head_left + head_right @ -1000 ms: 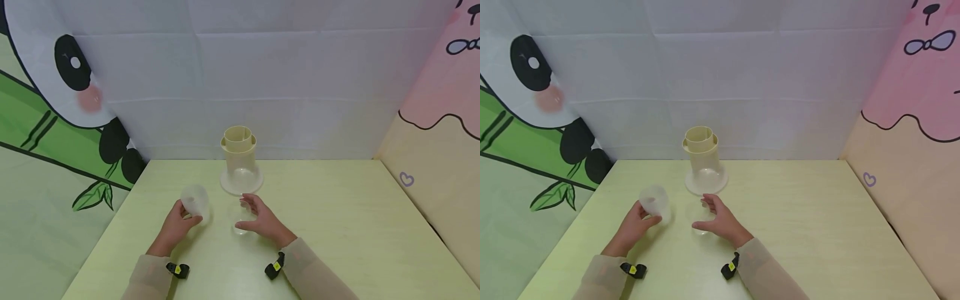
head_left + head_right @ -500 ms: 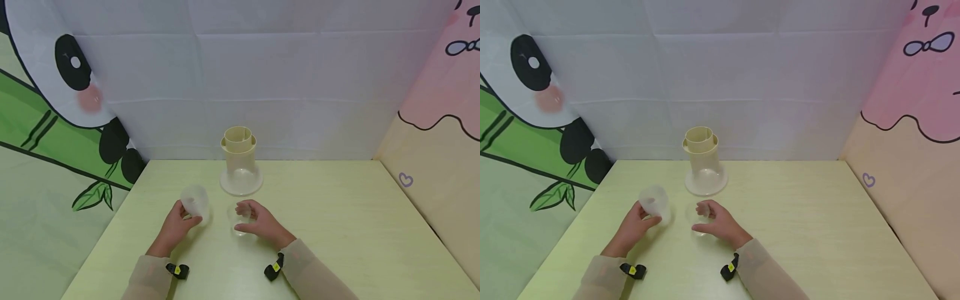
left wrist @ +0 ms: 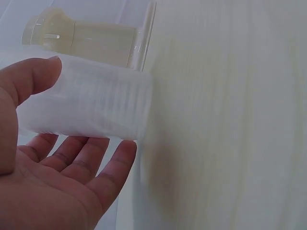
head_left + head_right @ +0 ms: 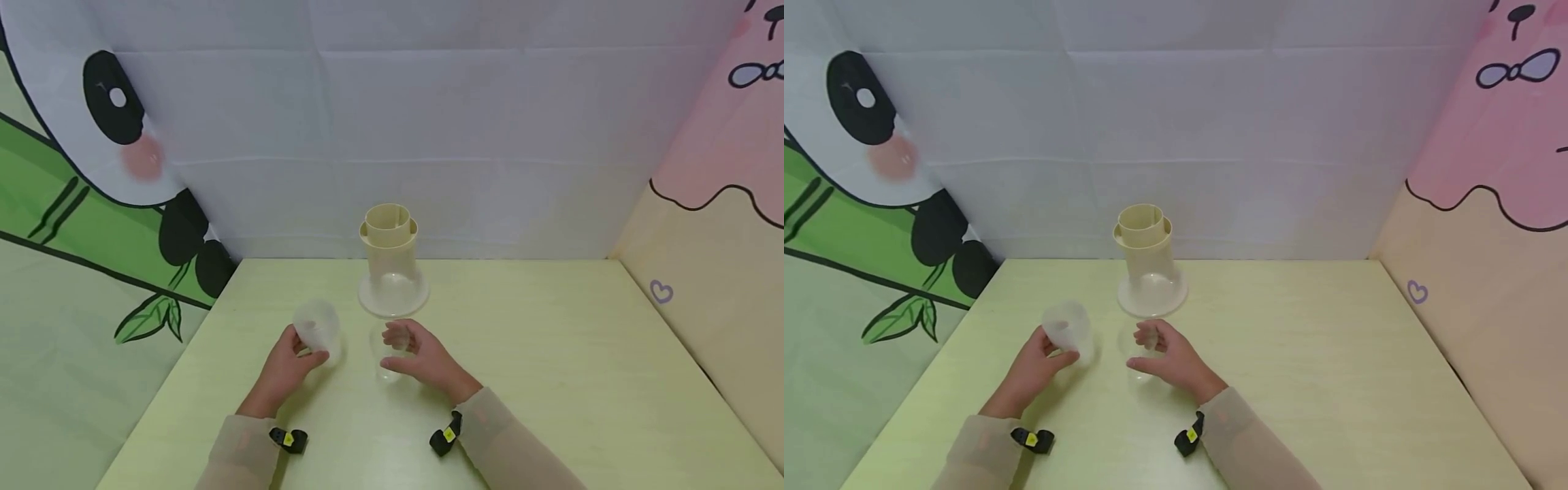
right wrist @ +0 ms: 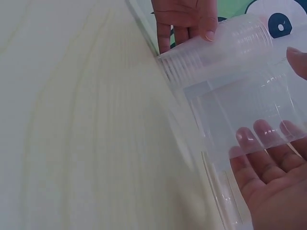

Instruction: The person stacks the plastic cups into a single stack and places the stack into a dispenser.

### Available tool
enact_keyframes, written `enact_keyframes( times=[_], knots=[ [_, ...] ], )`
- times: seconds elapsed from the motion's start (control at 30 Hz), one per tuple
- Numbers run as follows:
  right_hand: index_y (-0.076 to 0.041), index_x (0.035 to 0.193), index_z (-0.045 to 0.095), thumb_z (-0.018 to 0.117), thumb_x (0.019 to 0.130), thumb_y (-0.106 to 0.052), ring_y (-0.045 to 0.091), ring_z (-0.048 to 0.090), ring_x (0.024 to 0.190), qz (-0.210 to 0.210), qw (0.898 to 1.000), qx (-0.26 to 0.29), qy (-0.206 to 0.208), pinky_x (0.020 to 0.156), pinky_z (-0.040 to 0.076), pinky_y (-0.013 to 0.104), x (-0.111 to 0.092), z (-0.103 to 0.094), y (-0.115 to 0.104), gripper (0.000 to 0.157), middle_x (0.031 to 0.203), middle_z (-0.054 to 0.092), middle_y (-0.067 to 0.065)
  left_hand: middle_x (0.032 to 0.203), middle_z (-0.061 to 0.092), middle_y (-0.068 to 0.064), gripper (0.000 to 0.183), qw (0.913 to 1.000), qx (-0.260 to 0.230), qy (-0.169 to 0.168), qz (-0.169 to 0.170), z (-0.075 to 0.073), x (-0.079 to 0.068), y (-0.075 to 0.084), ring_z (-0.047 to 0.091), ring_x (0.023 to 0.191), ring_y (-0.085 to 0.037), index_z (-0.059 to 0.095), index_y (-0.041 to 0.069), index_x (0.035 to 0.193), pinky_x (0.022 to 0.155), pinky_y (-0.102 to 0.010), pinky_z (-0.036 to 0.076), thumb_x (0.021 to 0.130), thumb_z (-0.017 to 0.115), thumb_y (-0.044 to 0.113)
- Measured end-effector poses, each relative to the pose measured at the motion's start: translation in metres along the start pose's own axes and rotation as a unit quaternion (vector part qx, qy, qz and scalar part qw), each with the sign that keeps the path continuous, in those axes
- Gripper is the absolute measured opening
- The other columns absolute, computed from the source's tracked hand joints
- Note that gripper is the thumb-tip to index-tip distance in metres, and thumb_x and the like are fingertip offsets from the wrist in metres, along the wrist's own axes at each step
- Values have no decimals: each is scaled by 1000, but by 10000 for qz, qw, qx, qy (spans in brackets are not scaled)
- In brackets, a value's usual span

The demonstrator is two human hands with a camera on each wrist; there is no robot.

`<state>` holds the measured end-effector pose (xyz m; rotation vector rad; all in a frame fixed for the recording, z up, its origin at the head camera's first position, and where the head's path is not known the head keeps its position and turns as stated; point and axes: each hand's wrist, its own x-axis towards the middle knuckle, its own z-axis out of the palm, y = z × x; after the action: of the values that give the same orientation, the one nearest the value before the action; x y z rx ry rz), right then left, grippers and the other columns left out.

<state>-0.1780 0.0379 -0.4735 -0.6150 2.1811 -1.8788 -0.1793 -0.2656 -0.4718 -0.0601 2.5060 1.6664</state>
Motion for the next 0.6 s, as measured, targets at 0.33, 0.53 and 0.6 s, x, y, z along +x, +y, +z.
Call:
enact_keyframes(
  times=[0.33, 0.53, 0.6],
  knots=[
    [-16, 145, 49, 79, 93, -19, 23, 57, 129, -32, 9999, 63, -71, 113, 41, 45, 8, -6, -10, 60, 142, 56, 18, 156, 44, -18, 82, 10000, 29, 11, -26, -1, 1, 4, 42, 142, -40, 30, 9, 156, 109, -61, 42, 92, 79, 24],
    [-15, 145, 50, 78, 94, -17, 31, 56, 130, -48, 9997, 139, -214, 111, 43, 47, 13, -14, -25, 58, 137, 60, 10, 157, 42, -19, 82, 10000, 20, 18, -49, 0, 0, 4, 40, 144, -41, 30, 8, 156, 109, -62, 41, 92, 79, 23],
    [-14, 145, 50, 78, 94, -18, 34, 55, 130, -85, 9996, 91, -269, 111, 42, 47, 15, -16, -27, 59, 135, 61, 7, 157, 42, -20, 82, 10000, 5, 27, -54, 0, 0, 2, 40, 143, -41, 30, 7, 156, 109, -61, 41, 92, 79, 22]
  ],
)
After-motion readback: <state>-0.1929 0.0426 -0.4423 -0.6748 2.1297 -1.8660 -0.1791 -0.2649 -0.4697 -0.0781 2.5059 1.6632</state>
